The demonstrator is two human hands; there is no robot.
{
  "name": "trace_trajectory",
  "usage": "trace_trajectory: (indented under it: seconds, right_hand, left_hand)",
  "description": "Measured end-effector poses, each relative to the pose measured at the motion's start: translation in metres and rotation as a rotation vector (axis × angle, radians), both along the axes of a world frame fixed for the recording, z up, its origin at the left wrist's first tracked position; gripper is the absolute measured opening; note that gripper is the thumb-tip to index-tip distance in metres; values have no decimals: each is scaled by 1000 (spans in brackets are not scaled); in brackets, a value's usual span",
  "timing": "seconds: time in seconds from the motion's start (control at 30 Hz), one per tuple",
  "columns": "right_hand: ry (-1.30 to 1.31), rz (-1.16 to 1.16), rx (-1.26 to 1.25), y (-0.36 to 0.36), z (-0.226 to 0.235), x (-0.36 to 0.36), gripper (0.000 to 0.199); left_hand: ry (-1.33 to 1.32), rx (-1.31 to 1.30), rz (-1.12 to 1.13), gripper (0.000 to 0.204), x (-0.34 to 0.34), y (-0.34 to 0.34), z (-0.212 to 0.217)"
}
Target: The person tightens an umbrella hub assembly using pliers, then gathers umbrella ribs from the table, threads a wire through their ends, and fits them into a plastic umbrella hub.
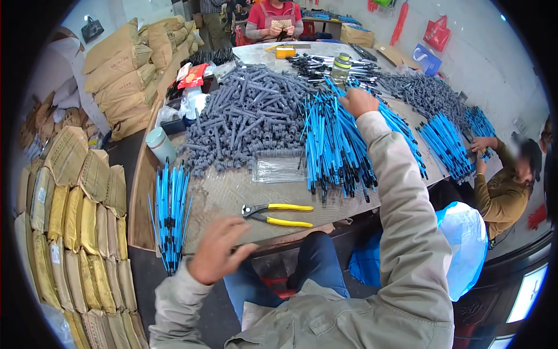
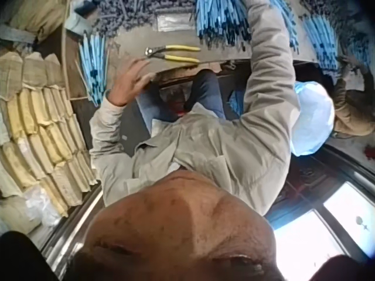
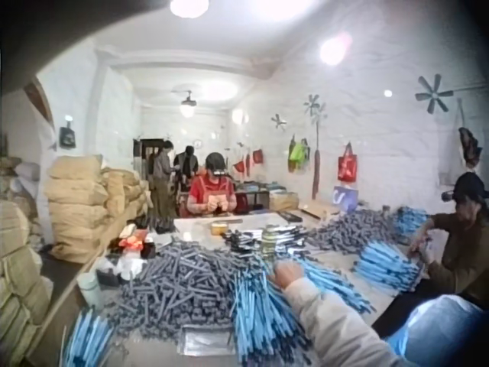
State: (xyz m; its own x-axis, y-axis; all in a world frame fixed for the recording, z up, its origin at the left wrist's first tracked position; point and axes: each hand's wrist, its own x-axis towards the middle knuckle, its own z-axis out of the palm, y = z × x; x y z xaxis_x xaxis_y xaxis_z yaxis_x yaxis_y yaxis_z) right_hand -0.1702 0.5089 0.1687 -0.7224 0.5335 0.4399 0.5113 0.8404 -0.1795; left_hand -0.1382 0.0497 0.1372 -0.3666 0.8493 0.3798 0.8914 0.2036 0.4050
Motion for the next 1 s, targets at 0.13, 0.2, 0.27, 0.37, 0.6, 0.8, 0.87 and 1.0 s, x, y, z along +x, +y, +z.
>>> trace_trajectory:
  seconds: [0.13,0.2,0.27,0.37,0.6,0.8,0.87,1.0]
  right_hand:
    - [-199,-72,251,11,-24,-7,21]
    - [-231,-68,230,6,-26,-13,21]
    - [-128,-25,177,9,-23,-6,18]
    - [73,60,59,7,-15,0,12]
    - [263,444,196,-77,0,13,6]
    - [235,346,349,-41,-10,-17,10]
    - [289,265,378,-42,-7,-15,9]
    - [-91,281,406,-43,11,0,8]
  left_hand:
    - [-98,13,-133,38,25,32,-44]
    - [-141,28,-198,37,41,39,-50]
    - [-234,52,-326,35,52,39,-56]
    - [-323,19,-343,32,57,28,-65]
    - [-679,130,-184,25,45,30,-77]
    - [-384,419,15,32,39,89,-82]
    - [-288,404,-34,35,46,103,-75]
    - [-218,293,-114,44,33,101,-77]
